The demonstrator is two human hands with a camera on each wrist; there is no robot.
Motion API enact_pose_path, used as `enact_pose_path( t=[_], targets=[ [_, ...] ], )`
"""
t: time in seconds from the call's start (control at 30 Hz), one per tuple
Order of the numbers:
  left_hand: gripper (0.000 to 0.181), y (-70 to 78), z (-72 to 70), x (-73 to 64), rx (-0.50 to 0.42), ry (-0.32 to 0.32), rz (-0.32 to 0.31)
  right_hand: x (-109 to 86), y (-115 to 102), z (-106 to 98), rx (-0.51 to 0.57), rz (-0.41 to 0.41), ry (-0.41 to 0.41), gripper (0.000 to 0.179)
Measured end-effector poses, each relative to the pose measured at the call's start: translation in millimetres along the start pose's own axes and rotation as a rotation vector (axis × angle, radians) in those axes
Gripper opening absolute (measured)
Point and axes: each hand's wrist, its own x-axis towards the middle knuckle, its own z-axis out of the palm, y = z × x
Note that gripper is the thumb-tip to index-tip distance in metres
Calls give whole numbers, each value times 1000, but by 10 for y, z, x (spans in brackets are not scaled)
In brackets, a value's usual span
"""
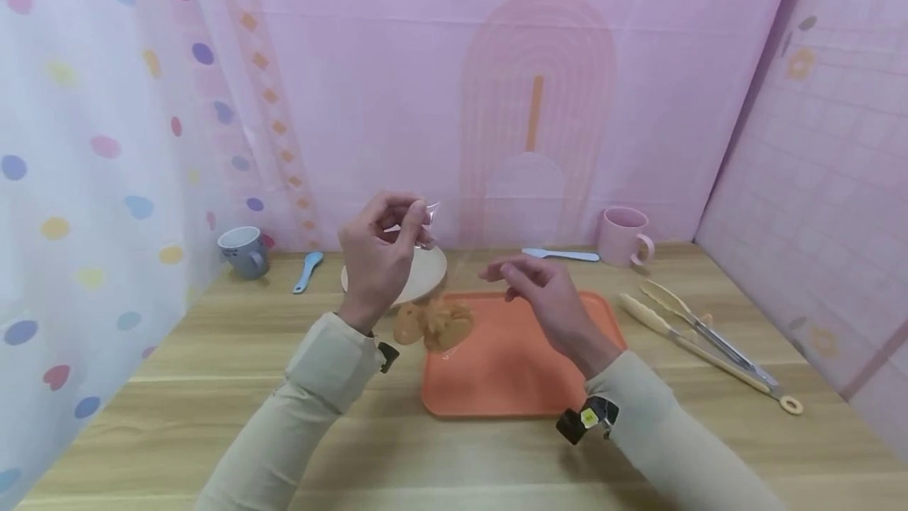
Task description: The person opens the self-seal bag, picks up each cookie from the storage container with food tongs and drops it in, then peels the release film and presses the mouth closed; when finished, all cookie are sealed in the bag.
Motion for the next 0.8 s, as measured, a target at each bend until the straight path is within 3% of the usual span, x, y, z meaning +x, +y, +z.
enact_pose_path(
  t=[0.13,0.2,0.27,0.4,0.57,0.67,0.8],
  targets=[
    [7,-50,-137,-56,19,-20,47,11,-66,1,-11,-42,40,35],
    [10,-76,-200,-98,-15,-49,37,-5,-106,-28,-59,-76,41,34],
    [12,-106,-253,-134,-61,-100,-4,-18,-152,-65,-112,-107,47,31],
    [18,-130,-349,-173,-147,-242,-153,-35,-264,-137,-195,-163,47,24],
    [15,-116,-417,-193,-218,-415,-315,-71,-376,-233,-226,-240,-27,21],
    [13,-96,-414,-188,-223,-457,-333,-100,-402,-310,-194,-270,-83,26],
    [17,-52,-407,-159,-220,-491,-302,-141,-422,-408,-128,-277,-151,38]
  ],
)
